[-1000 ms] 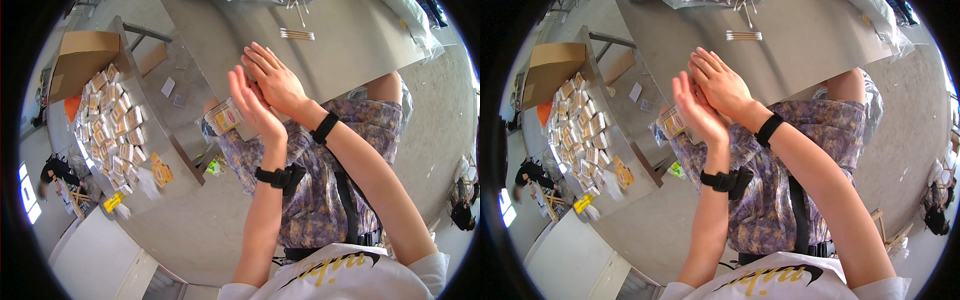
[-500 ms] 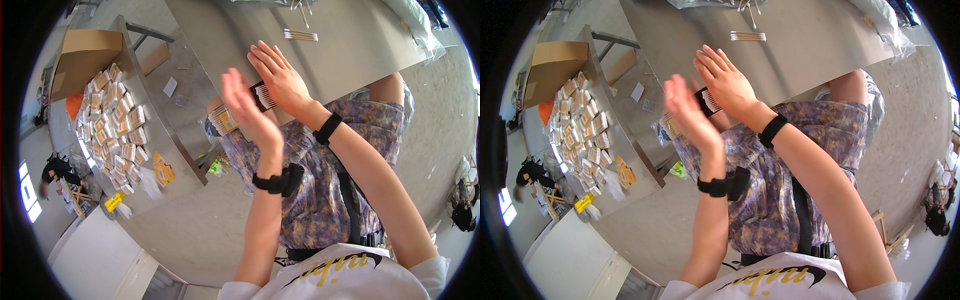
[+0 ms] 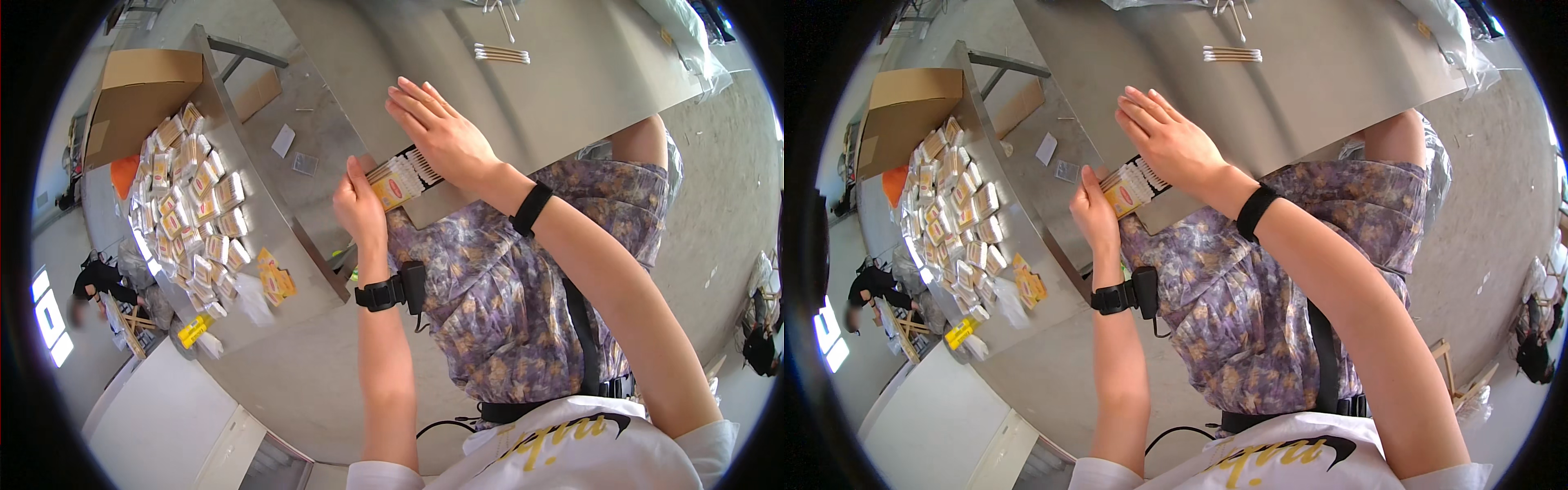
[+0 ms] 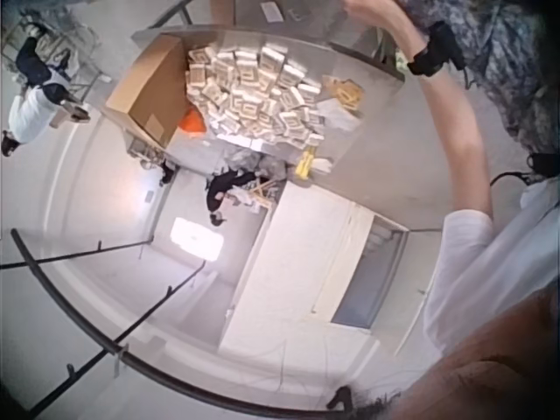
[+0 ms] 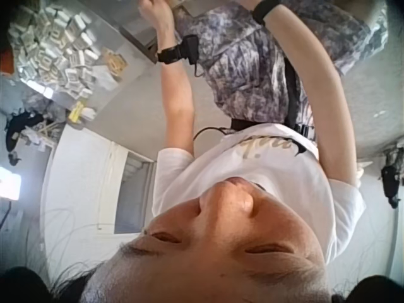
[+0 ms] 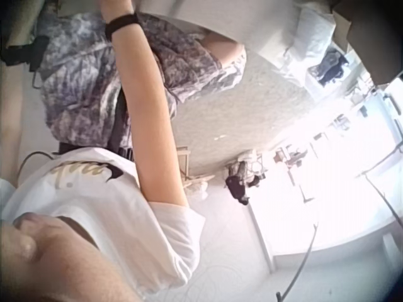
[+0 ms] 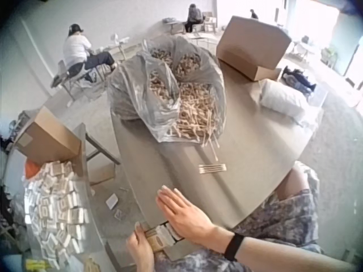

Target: Counting and packing cotton swabs into small plastic bags.

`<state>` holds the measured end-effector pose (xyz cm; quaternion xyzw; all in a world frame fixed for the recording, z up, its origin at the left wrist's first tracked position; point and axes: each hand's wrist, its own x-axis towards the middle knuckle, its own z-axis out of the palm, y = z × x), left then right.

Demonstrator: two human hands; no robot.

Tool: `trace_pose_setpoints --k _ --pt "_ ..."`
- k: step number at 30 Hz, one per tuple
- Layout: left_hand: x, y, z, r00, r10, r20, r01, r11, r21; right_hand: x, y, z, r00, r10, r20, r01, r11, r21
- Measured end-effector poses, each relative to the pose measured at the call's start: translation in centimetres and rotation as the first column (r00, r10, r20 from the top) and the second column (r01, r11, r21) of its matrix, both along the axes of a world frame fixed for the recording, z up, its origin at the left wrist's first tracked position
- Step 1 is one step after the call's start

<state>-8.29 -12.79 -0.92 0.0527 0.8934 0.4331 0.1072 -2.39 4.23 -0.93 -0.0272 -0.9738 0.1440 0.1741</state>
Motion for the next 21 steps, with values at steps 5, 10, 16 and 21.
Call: trace_pose_setpoints --k 5,10,16,21 --pt "0.4 0.1 -0.2 0.999 -0.002 -0.032 0.004 0.997 0.076 -0.5 -0.9 0.1 1.000 0.025 0.011 -0.025 0.999 -0.039" --pt "0.4 0.4 0.3 0.997 -0.001 -0.079 -0.001 1.000 -0.028 -0.9 -1.7 0.3 1.000 0.023 -0.003 -0.023 0.996 -0.082" --pt "0.4 2.0 2.1 0.995 -0.037 -0.097 0.021 0.987 -0.162 -2.9 -5.5 0.6 0.976 -0.079 -0.204 -0.051 0.824 -0.564" --pt "-0.7 0.1 3.6 0.991 -0.121 0.049 0.128 0.974 -0.185 -2.5 -4.5 2.1 0.988 -0.129 -0.084 -0.042 0.298 -0.954"
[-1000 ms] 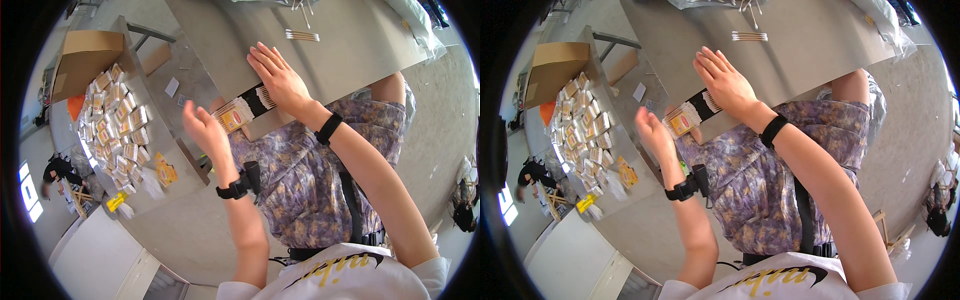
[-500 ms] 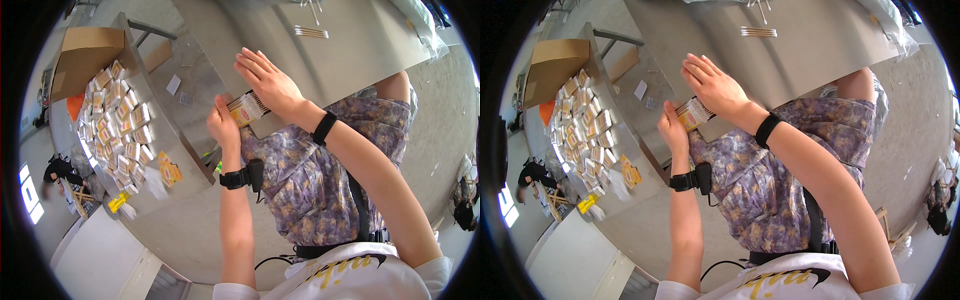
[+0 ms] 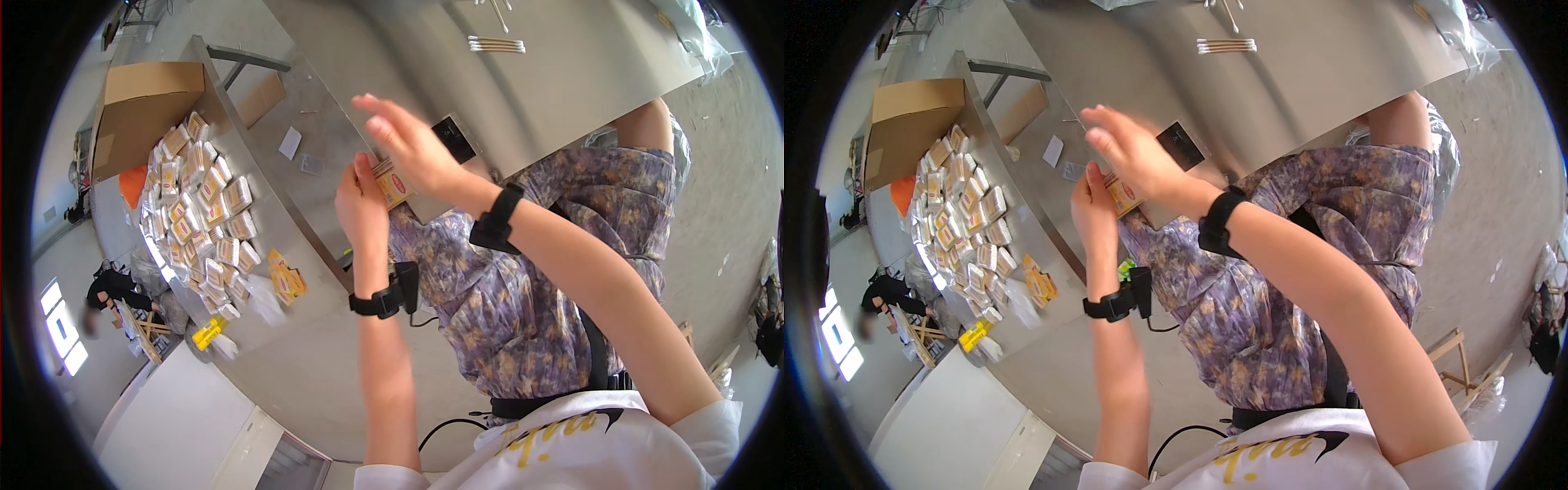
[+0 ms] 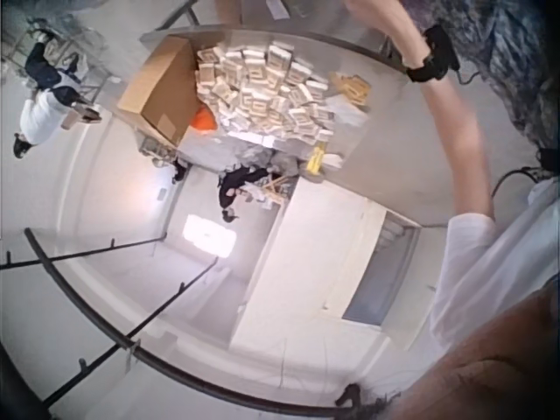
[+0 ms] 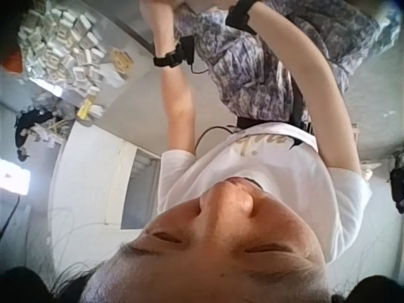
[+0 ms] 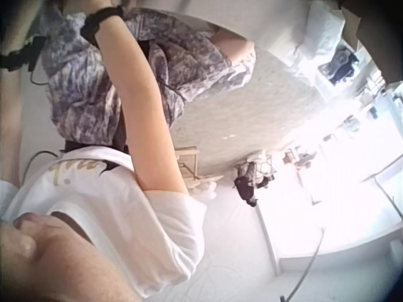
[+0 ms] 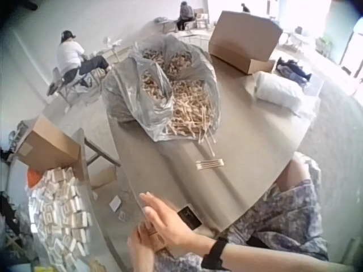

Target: Counting and packing cotton swabs into small plastic bags.

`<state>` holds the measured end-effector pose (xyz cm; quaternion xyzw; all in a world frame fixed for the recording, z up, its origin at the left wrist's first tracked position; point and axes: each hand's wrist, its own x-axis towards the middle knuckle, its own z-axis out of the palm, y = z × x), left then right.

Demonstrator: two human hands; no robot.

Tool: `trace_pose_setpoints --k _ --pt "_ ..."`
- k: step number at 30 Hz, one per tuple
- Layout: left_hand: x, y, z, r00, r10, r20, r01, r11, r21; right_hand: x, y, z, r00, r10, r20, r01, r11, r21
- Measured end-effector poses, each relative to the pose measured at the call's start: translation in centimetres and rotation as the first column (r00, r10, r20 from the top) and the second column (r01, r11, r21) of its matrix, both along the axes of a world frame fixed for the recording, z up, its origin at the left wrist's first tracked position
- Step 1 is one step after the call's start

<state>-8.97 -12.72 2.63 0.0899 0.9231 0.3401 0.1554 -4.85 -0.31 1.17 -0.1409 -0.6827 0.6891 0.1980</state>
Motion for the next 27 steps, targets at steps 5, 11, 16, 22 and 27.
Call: trace_pose_setpoints --k 5,11,16,22,27 --pt "0.3 -1.8 1.7 0.787 -0.472 -0.397 0.512 0.859 -0.006 2.9 2.3 -0.4 0.998 -0.057 -0.039 0.031 0.870 -0.492" --pt "0.8 -2.5 1.4 0.778 -0.555 -0.294 0.573 0.819 -0.029 4.0 0.6 -0.4 0.998 -0.053 0.015 0.055 0.916 -0.398" --pt "1.0 -1.5 0.1 0.818 -0.494 -0.293 0.527 0.849 0.040 2.5 -3.8 -0.5 0.997 0.064 -0.040 -0.049 0.950 0.308" --pt "0.3 -1.4 1.6 0.771 -0.573 -0.276 0.568 0.816 -0.107 4.7 0.5 1.1 0.999 0.028 0.018 -0.021 0.952 -0.305" --pt "-1.6 -0.8 2.7 0.696 -0.703 -0.147 0.671 0.709 -0.216 9.1 5.9 2.6 0.998 0.056 0.043 -0.034 0.916 -0.400"
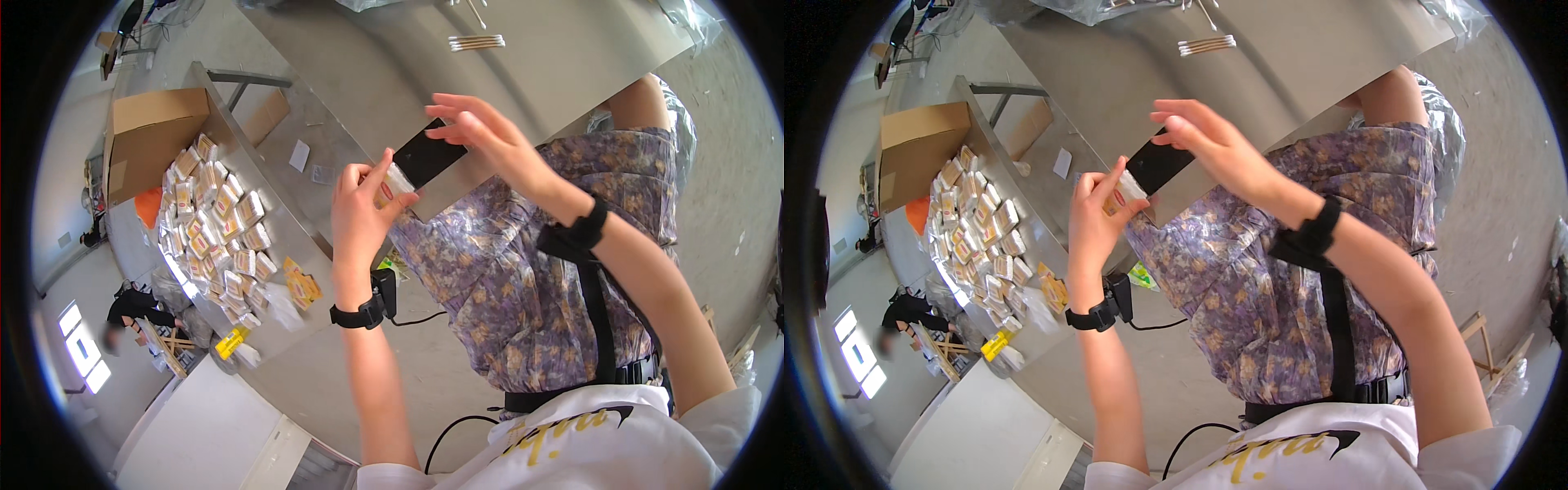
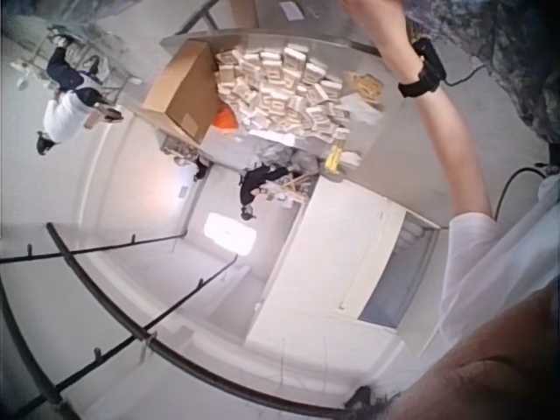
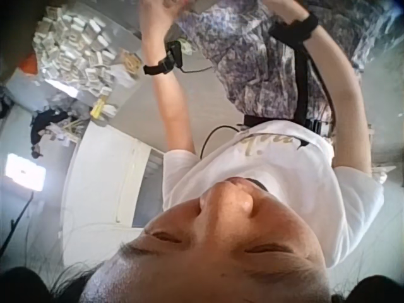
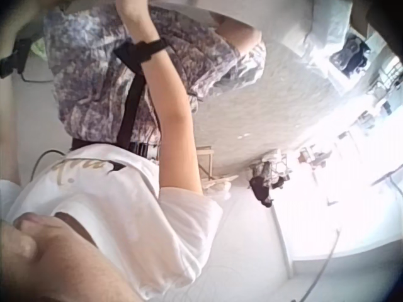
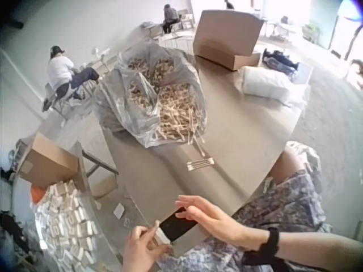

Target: Counting and packing cotton swabs into small plastic bags.

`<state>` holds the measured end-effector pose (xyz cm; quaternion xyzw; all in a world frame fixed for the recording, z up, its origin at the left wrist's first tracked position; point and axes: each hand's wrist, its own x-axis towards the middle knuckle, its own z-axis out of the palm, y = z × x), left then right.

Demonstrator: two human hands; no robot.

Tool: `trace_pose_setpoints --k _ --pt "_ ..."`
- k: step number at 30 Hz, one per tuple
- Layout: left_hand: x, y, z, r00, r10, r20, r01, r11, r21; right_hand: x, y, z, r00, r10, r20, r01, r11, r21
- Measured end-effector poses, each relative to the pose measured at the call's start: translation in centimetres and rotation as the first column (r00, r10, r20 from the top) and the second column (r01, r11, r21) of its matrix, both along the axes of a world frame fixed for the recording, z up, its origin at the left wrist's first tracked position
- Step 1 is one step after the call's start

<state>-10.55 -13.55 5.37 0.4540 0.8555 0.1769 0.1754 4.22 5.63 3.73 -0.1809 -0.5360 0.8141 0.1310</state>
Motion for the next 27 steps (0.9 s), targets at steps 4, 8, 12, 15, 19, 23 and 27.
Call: trace_pose_setpoints --k 4,8,12,15,19,23,27 --pt "-0.5 1.4 0.6 0.980 0.038 0.197 -0.046 0.998 0.033 4.6 3.7 1.7 1.000 0.019 0.021 -0.020 0.998 0.058" --pt "-1.0 2.2 0.3 0.863 0.255 0.436 -0.268 0.963 -0.032 7.9 4.8 3.0 0.998 0.011 0.066 -0.017 0.995 0.101" --pt "-1.2 3.5 0.7 0.792 0.388 0.471 -0.333 0.922 -0.199 9.1 4.6 4.1 0.999 0.015 0.046 -0.021 0.991 0.132" --pt "-1.4 2.4 0.6 0.808 0.363 0.464 -0.315 0.932 -0.179 9.0 3.6 4.6 0.999 0.021 0.034 -0.024 0.995 0.093" --pt "-2.9 -1.5 0.3 0.828 0.380 0.412 -0.345 0.925 -0.159 8.7 2.2 5.2 0.998 0.049 0.038 -0.052 0.996 0.072" --pt "-2.6 -4.8 3.0 0.794 0.490 0.359 -0.426 0.871 -0.246 8.8 1.7 4.6 0.996 0.072 0.056 -0.074 0.996 0.042" --pt "3.0 0.1 7.2 0.742 0.407 0.533 -0.547 0.827 0.131 7.5 0.6 4.3 0.994 0.107 0.025 -0.108 0.994 0.016"
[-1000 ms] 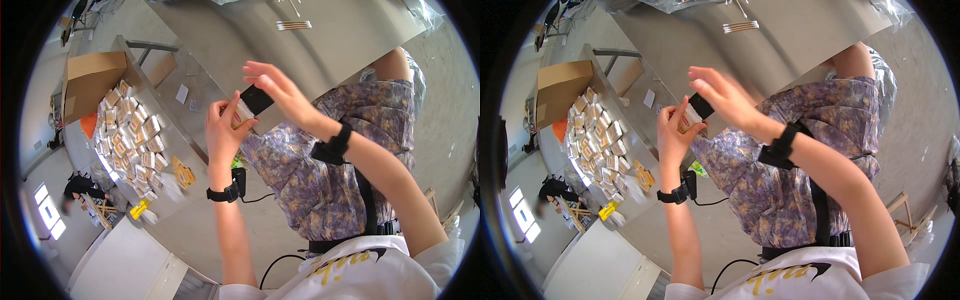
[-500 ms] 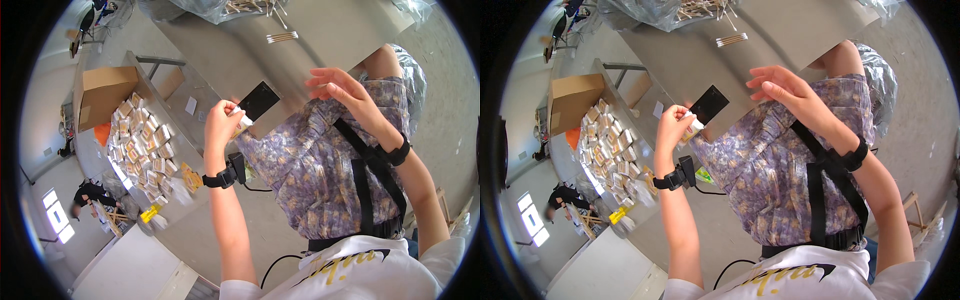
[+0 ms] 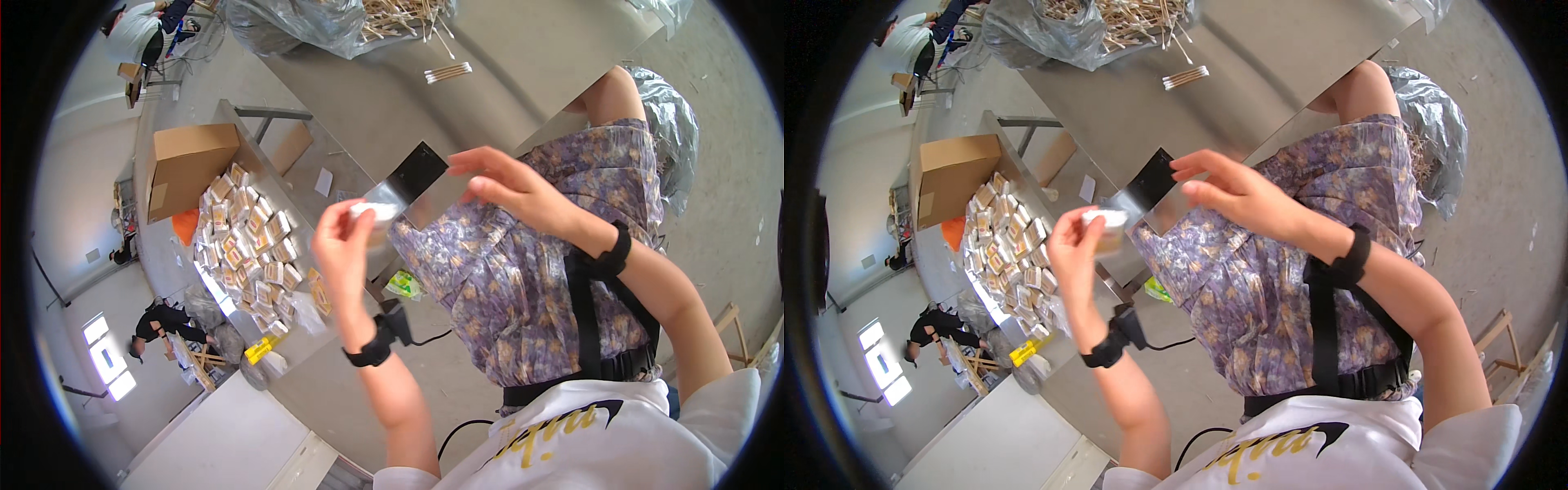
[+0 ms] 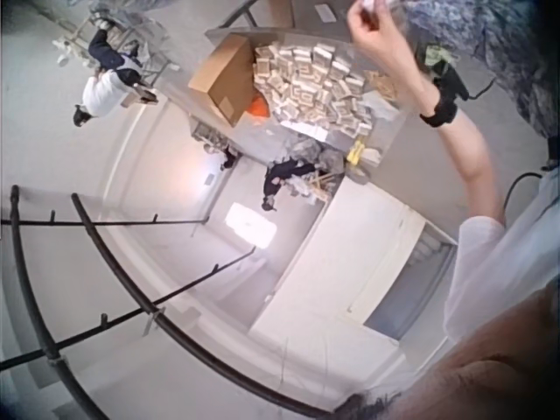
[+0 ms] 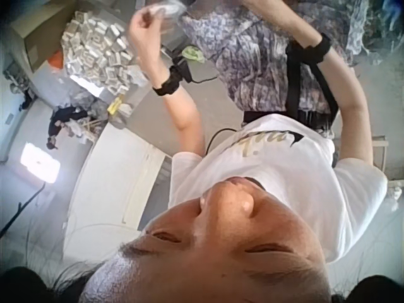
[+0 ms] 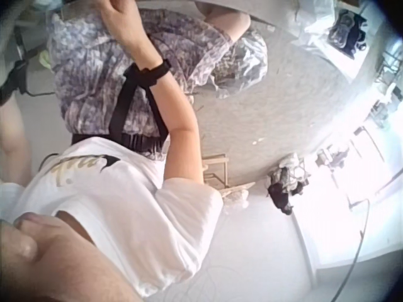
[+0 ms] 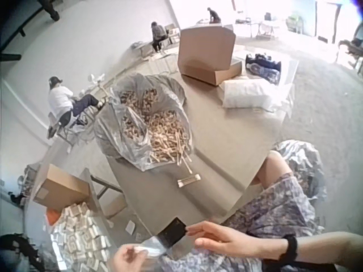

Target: Counting and packing cotton swabs into small plastic bags.

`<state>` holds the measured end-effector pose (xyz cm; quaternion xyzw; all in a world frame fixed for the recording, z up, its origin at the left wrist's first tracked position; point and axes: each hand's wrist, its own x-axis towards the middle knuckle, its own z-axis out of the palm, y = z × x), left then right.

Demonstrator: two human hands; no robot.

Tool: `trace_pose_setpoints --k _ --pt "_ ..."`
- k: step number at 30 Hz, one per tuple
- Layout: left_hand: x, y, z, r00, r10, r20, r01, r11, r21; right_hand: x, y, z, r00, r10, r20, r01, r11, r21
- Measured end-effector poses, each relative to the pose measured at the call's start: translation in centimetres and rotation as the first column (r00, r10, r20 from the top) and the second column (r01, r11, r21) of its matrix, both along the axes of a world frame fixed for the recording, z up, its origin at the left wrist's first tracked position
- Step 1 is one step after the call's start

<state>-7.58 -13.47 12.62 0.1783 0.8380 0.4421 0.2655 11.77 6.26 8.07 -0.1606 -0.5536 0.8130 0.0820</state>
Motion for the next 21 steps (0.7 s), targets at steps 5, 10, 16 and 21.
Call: trace_pose_setpoints --k 5,10,16,21 --pt "6.6 7.1 -0.3 0.999 -0.005 -0.047 0.025 0.901 0.433 -1.9 -0.4 2.3 0.996 0.059 -0.072 -0.070 0.983 -0.170" --pt "7.3 9.2 -0.9 0.955 -0.047 -0.291 0.125 0.959 0.255 -1.2 3.2 2.5 0.995 0.020 -0.102 -0.039 0.981 -0.192" --pt "7.4 11.8 -2.5 1.000 0.004 0.021 -0.011 0.938 0.346 -1.8 5.9 0.0 0.998 0.010 -0.066 -0.018 0.993 -0.117" --pt "7.9 12.9 -6.5 0.960 0.017 0.281 -0.139 0.895 0.424 -2.1 7.0 -3.2 0.998 0.042 0.054 -0.035 0.991 -0.132"
